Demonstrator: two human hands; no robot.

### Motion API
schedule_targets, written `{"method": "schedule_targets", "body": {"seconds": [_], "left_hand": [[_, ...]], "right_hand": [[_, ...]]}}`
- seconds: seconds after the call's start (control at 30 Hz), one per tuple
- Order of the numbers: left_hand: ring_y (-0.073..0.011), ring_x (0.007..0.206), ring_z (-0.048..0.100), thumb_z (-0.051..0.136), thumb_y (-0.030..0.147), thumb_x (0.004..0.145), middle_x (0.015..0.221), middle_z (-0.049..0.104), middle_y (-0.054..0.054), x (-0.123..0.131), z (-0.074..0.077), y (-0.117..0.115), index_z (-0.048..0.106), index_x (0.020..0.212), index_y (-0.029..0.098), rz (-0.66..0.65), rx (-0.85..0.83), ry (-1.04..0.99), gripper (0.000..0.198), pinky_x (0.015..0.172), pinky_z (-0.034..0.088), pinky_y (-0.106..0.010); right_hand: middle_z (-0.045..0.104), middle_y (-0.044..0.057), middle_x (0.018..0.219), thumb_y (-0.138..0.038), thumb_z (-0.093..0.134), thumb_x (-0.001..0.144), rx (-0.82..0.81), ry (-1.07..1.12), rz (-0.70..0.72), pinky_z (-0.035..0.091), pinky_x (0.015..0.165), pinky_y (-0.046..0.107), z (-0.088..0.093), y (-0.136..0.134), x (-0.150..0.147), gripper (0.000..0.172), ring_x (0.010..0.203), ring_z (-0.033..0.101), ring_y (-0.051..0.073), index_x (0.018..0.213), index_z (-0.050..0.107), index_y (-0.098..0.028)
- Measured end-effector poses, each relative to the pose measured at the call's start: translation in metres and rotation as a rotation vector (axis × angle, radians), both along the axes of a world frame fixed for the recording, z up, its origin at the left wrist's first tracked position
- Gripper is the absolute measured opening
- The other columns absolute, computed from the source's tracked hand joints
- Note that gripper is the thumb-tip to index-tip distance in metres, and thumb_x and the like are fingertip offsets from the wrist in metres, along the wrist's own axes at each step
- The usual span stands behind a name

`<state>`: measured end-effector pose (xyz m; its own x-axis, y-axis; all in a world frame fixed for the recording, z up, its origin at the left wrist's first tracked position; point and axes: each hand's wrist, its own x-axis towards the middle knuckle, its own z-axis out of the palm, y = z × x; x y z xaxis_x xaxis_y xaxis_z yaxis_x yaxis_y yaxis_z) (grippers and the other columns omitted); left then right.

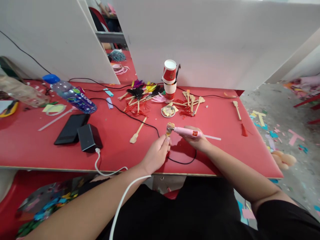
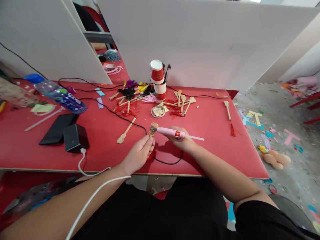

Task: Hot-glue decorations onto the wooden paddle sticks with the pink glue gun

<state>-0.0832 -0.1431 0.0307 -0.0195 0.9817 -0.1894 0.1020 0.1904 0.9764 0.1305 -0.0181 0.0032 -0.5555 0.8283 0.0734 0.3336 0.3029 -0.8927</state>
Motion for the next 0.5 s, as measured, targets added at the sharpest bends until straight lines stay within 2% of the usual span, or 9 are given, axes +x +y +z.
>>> {"method": "schedule_targets", "body": {"seconds": [0.1,0.2,0.27,0.33,0.4,0.43,0.47,0.5], "left_hand": [[-0.0139,0.064,0.042,0.049,0.061,0.116,0.077,0.052,0.002,0.002,-0.006,-0.002,0.055,0.093,0.023,0.017,0.007,0.028,0.045,0.059,0.034,-0.027],[-0.0136,0.063,0.04,0.05,0.062,0.116,0.077,0.049,0.003,0.007,-0.007,-0.003,0.054,0.093,0.024,0.026,-0.013,0.006,0.045,0.058,0.034,-0.026],[-0.0135,0.061,0.038,0.052,0.064,0.114,0.074,0.044,0.005,0.012,-0.003,-0.003,0.053,0.093,0.024,0.009,-0.037,-0.056,0.045,0.057,0.035,-0.026],[-0.0149,0.063,0.047,0.053,0.066,0.114,0.075,0.047,0.005,0.012,0.005,-0.004,0.057,0.096,0.024,-0.044,-0.031,-0.098,0.046,0.063,0.045,-0.027],[-0.0208,0.086,0.069,0.055,0.066,0.114,0.091,0.066,-0.004,0.004,0.015,-0.007,0.068,0.111,0.022,-0.098,0.011,-0.063,0.046,0.086,0.058,-0.033],[-0.0248,0.106,0.075,0.057,0.066,0.114,0.108,0.075,-0.01,-0.005,0.019,-0.01,0.072,0.122,0.022,-0.102,0.034,-0.019,0.047,0.101,0.059,-0.036],[-0.0283,0.124,0.075,0.058,0.068,0.114,0.126,0.08,-0.013,-0.017,0.023,-0.015,0.074,0.136,0.024,-0.118,0.029,0.038,0.051,0.113,0.055,-0.038],[-0.0308,0.13,0.074,0.06,0.072,0.111,0.134,0.081,-0.014,-0.031,0.027,-0.021,0.075,0.14,0.026,-0.109,0.013,0.084,0.056,0.116,0.053,-0.039]], "right_hand": [[0.071,0.002,0.078,-0.046,0.071,0.1,0.073,-0.083,0.004,0.044,0.063,0.033,-0.002,0.004,-0.001,0.026,0.067,0.062,0.018,0.085,0.065,-0.026],[0.074,0.003,0.08,-0.048,0.069,0.101,0.084,-0.149,0.02,0.043,0.062,0.033,-0.002,0.007,0.0,0.029,0.067,0.064,0.018,0.083,0.065,-0.025],[0.077,0.004,0.084,-0.052,0.07,0.1,0.05,-0.119,0.023,0.046,0.065,0.033,-0.001,0.009,0.002,0.031,0.071,0.068,0.019,0.086,0.069,-0.025],[0.08,0.006,0.087,-0.056,0.074,0.096,-0.01,-0.034,0.052,0.05,0.069,0.033,-0.001,0.009,0.005,0.033,0.075,0.071,0.021,0.089,0.074,-0.024],[0.081,0.007,0.088,-0.058,0.08,0.092,-0.059,0.086,0.078,0.054,0.07,0.034,-0.001,0.009,0.008,0.036,0.077,0.073,0.022,0.089,0.077,-0.023],[0.082,0.008,0.088,-0.06,0.083,0.09,-0.074,0.144,0.076,0.055,0.071,0.034,-0.002,0.009,0.01,0.038,0.078,0.074,0.022,0.089,0.079,-0.023],[0.081,0.008,0.087,-0.062,0.085,0.087,-0.087,0.194,0.057,0.055,0.07,0.034,-0.003,0.009,0.011,0.04,0.077,0.074,0.022,0.088,0.08,-0.022],[0.081,0.007,0.086,-0.064,0.088,0.084,-0.097,0.242,0.025,0.055,0.07,0.034,-0.003,0.01,0.012,0.043,0.075,0.073,0.021,0.088,0.081,-0.022]]}}
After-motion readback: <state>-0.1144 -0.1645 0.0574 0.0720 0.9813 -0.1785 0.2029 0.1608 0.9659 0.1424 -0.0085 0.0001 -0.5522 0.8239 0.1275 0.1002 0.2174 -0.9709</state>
